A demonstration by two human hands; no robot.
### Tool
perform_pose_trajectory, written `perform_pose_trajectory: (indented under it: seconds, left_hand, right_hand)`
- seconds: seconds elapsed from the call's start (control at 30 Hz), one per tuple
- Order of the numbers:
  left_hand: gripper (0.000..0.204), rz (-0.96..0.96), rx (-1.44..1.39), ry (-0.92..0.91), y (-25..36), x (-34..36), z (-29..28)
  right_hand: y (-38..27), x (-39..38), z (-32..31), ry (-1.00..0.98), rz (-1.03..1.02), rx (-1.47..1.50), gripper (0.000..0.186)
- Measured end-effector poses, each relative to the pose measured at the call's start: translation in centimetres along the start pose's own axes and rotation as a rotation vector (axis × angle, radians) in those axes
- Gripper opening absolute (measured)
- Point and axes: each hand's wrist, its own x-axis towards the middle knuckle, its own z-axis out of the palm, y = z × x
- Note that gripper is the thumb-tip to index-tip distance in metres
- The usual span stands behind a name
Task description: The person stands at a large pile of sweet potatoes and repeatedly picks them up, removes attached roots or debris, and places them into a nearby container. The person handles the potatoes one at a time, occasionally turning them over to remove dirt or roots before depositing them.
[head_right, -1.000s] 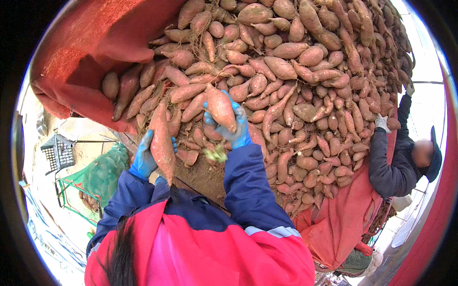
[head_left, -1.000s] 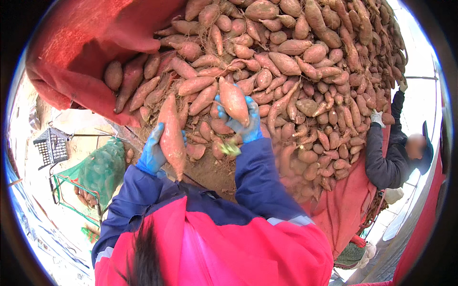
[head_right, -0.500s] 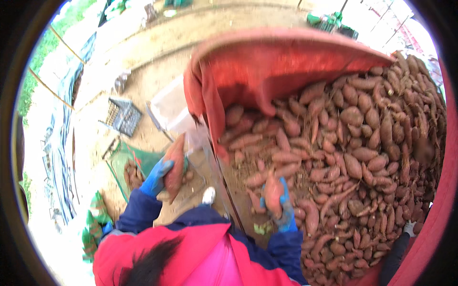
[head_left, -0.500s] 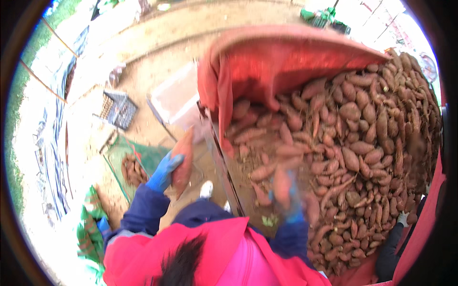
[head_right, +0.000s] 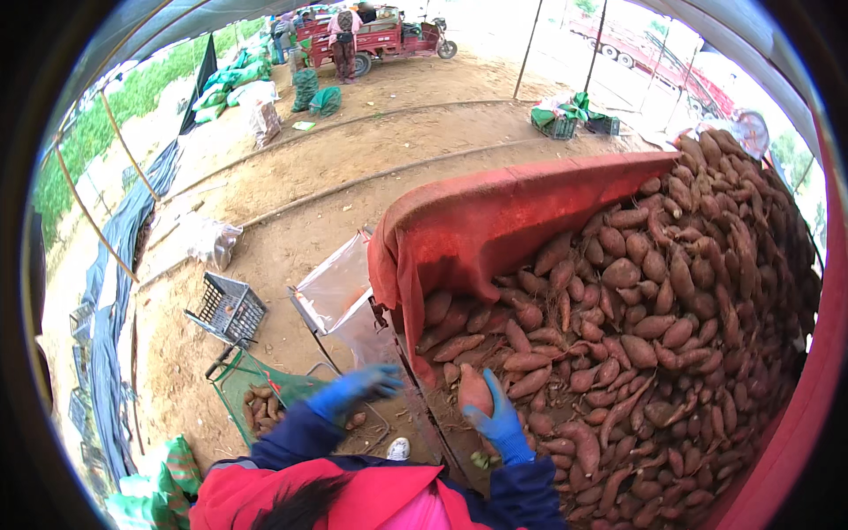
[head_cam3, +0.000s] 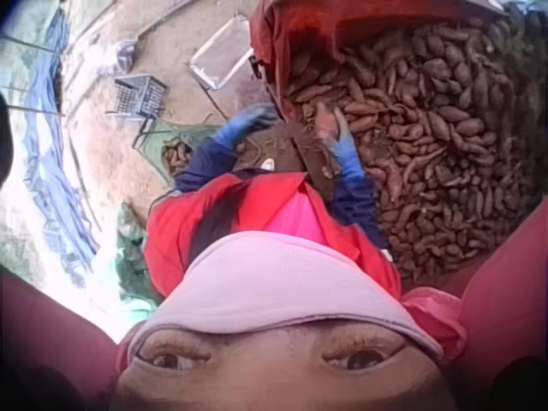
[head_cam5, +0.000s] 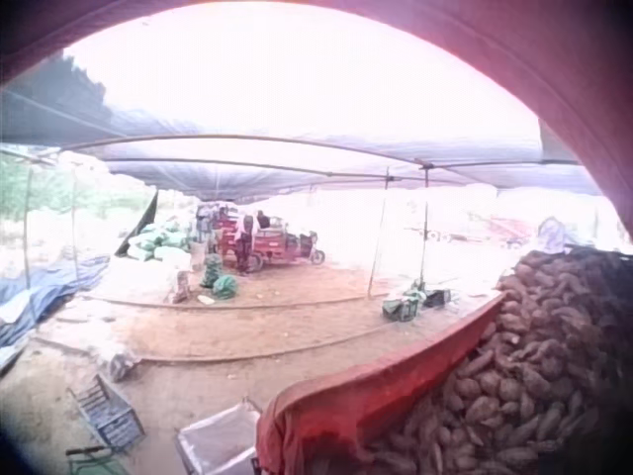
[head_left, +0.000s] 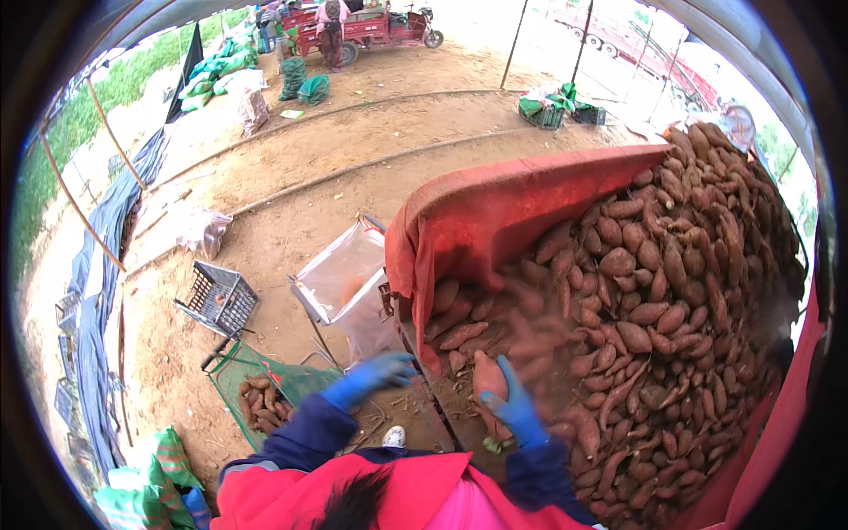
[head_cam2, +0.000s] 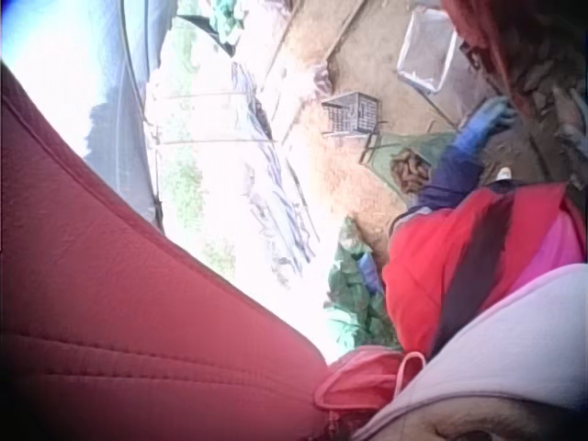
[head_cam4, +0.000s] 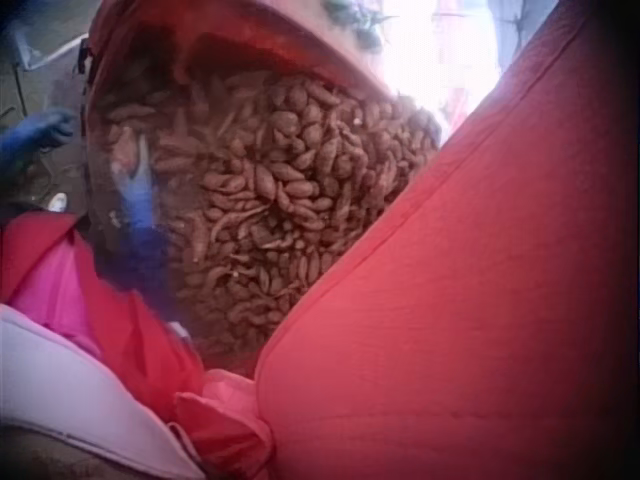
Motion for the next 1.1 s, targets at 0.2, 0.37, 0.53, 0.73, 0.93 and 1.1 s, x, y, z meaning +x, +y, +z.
perform_pose_trajectory:
  seconds: [0.2,0.37,0.53,0.73,0.93,1.1]
  left_hand:
    - [0.06,0.095,-0.741,-0.319,-2.4,3.5,11.0]
    - [0.069,0.348,-0.406,-0.103,-0.7,4.4,10.5]
    - [0.078,0.455,0.043,-0.056,-1.0,4.9,13.4]
    - [0.064,0.36,-0.173,-0.163,-1.6,5.5,13.8]
    - [0.048,0.141,-0.66,-0.302,-1.6,6.5,13.9]
    - [0.045,-0.012,-0.723,-0.256,-1.1,6.5,14.0]
  right_hand:
    - [-2.7,-0.1,3.2,0.03,-0.388,-0.472,0.083]
    - [-1.6,-1.8,3.9,0.08,0.043,0.131,0.084]
    - [1.4,-3.0,2.9,-0.013,0.159,0.506,0.066]
    - [2.4,-5.7,1.1,-0.128,0.304,0.701,0.048]
    - [2.2,-7.7,1.4,-0.076,0.265,0.241,0.037]
    - [1.9,-7.3,1.4,-0.001,0.046,-0.172,0.032]
